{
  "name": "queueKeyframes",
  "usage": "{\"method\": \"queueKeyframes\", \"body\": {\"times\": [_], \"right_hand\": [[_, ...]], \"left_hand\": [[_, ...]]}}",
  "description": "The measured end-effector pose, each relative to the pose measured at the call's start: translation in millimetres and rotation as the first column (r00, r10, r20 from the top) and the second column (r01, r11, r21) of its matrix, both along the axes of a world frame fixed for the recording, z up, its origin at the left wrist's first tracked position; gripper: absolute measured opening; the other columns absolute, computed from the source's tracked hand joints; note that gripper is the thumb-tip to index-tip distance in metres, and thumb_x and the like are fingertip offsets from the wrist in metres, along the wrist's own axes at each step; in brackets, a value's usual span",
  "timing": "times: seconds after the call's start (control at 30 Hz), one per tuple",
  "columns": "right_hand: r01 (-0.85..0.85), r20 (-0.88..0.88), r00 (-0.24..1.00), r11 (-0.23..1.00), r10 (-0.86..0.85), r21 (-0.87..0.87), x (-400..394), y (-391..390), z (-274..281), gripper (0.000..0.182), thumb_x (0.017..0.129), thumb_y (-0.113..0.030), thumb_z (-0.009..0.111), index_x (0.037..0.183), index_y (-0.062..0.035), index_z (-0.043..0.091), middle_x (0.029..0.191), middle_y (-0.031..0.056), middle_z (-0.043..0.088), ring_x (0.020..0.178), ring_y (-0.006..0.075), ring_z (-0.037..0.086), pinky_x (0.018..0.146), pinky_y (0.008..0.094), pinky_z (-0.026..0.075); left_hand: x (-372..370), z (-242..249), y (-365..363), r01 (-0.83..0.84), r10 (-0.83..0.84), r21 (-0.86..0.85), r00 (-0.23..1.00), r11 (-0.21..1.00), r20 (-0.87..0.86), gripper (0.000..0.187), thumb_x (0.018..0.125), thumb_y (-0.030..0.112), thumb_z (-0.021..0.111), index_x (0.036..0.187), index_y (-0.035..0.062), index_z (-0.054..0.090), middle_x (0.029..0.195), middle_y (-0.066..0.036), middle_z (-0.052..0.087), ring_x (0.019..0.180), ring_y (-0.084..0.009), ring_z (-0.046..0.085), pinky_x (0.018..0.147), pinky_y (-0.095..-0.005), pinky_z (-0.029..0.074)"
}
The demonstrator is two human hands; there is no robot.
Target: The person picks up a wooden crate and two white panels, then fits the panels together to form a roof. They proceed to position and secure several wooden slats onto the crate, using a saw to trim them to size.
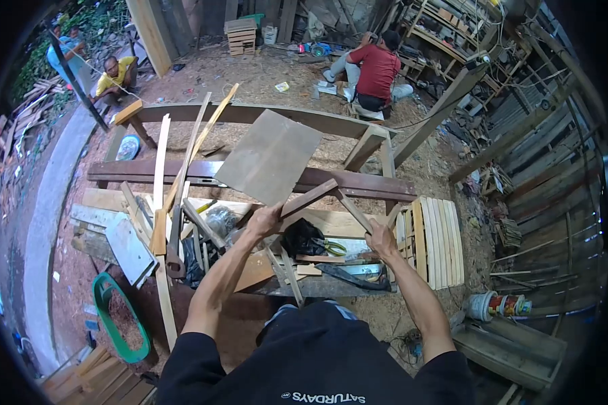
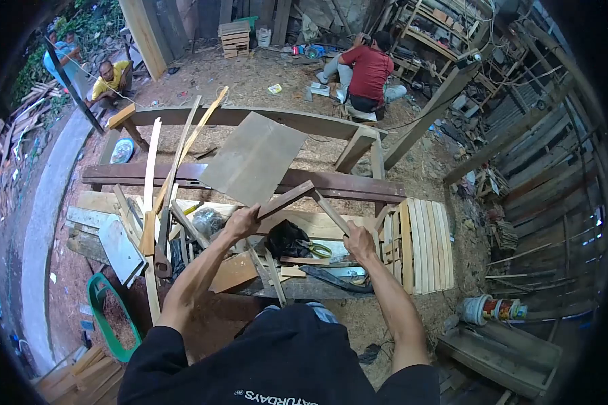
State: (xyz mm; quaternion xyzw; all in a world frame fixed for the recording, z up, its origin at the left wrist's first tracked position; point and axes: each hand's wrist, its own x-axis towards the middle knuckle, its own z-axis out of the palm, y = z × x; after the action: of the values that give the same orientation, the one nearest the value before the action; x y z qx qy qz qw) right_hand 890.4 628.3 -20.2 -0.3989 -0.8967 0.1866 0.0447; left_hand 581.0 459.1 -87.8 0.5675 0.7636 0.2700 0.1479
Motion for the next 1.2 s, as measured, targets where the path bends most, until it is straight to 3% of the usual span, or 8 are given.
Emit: {"method": "queueKeyframes", "body": {"times": [0.2,0.33,0.43,0.53,0.57,0.77,0.93,1.2], "right_hand": [[-0.095,-0.104,0.990,0.995,0.098,0.031,9.5,-24.7,-1.3,0.025,0.073,-0.016,0.060,0.088,0.0009,0.049,0.060,0.0205,0.055,0.056,0.0397,0.056,0.053,0.0438,0.044],[-0.084,-0.122,0.992,0.873,0.029,-0.480,16.5,-57.6,21.4,0.031,0.080,-0.029,0.063,0.087,-0.0002,0.052,0.057,0.0037,0.050,0.048,0.0183,0.049,0.045,0.0336,0.039],[0.062,-0.042,0.988,0.622,-0.151,-0.781,25.8,-63.5,23.1,0.031,0.087,-0.035,0.058,0.084,-0.0043,0.055,0.056,-0.0022,0.046,0.046,0.0059,0.043,0.040,0.0230,0.033],[0.043,-0.110,0.986,0.823,-0.128,-0.566,25.9,-73.6,8.4,0.029,0.089,-0.034,0.056,0.082,-0.0055,0.053,0.055,-0.0025,0.046,0.044,0.0058,0.042,0.038,0.0222,0.031],[0.054,-0.142,0.966,0.710,-0.214,-0.702,29.0,-74.7,9.1,0.031,0.090,-0.035,0.054,0.081,-0.0054,0.052,0.055,-0.0021,0.045,0.042,0.0065,0.041,0.037,0.0224,0.031],[0.048,-0.256,0.926,0.758,-0.278,-0.651,47.0,-69.4,6.8,0.032,0.089,-0.037,0.054,0.085,-0.0054,0.052,0.053,-0.0013,0.046,0.038,0.0073,0.041,0.034,0.0238,0.032],[-0.020,-0.463,0.872,0.934,-0.158,-0.356,84.4,-72.7,-14.8,0.035,0.088,-0.037,0.056,0.081,-0.0034,0.055,0.051,0.0006,0.049,0.040,0.0080,0.046,0.035,0.0254,0.035],[0.019,-0.536,0.825,0.958,-0.176,-0.286,133.4,-94.5,-45.7,0.036,0.087,-0.038,0.057,0.077,-0.0033,0.054,0.050,0.0041,0.051,0.040,0.0116,0.050,0.037,0.0265,0.038]], "left_hand": [[-13.5,5.0,-15.9,0.085,-0.088,0.074,0.996,0.994,0.026,0.022,0.071,0.012,0.061,0.086,0.0038,0.047,0.065,-0.019,0.059,0.068,-0.0383,0.060,0.058,-0.0450,0.047],[-22.5,18.5,-43.6,0.166,-0.145,-0.055,0.951,0.985,0.275,0.042,0.065,0.033,0.069,0.091,0.0009,0.058,0.071,-0.020,0.062,0.070,-0.0369,0.061,0.062,-0.0414,0.049],[-10.7,1.3,-54.4,0.122,-0.112,-0.044,0.976,0.992,0.186,0.052,0.066,0.045,0.068,0.093,0.0014,0.063,0.073,-0.021,0.062,0.072,-0.0374,0.061,0.065,-0.0428,0.049],[15.5,11.0,-56.3,0.056,-0.047,-0.022,0.961,0.998,0.274,0.055,0.071,0.051,0.065,0.094,0.0013,0.063,0.078,-0.023,0.063,0.079,-0.0383,0.061,0.068,-0.0442,0.048],[27.7,16.6,-56.5,0.010,-0.004,-0.021,0.957,1.000,0.289,0.056,0.072,0.052,0.064,0.095,0.0014,0.063,0.079,-0.023,0.063,0.080,-0.0386,0.061,0.068,-0.0444,0.048],[97.5,41.9,-52.6,-0.225,0.244,-0.097,0.922,0.969,0.301,0.057,0.078,0.057,0.056,0.094,0.0025,0.062,0.079,-0.024,0.063,0.079,-0.0402,0.061,0.067,-0.0454,0.048],[166.0,48.6,-37.3,-0.349,0.361,-0.093,0.908,0.933,0.214,0.056,0.078,0.058,0.055,0.090,0.0035,0.060,0.076,-0.024,0.062,0.077,-0.0399,0.061,0.065,-0.0455,0.049],[249.7,46.5,-45.5,-0.446,0.464,-0.136,0.871,0.884,0.162,0.058,0.078,0.059,0.055,0.087,0.0017,0.059,0.073,-0.023,0.061,0.075,-0.0396,0.061,0.062,-0.0458,0.048]]}}
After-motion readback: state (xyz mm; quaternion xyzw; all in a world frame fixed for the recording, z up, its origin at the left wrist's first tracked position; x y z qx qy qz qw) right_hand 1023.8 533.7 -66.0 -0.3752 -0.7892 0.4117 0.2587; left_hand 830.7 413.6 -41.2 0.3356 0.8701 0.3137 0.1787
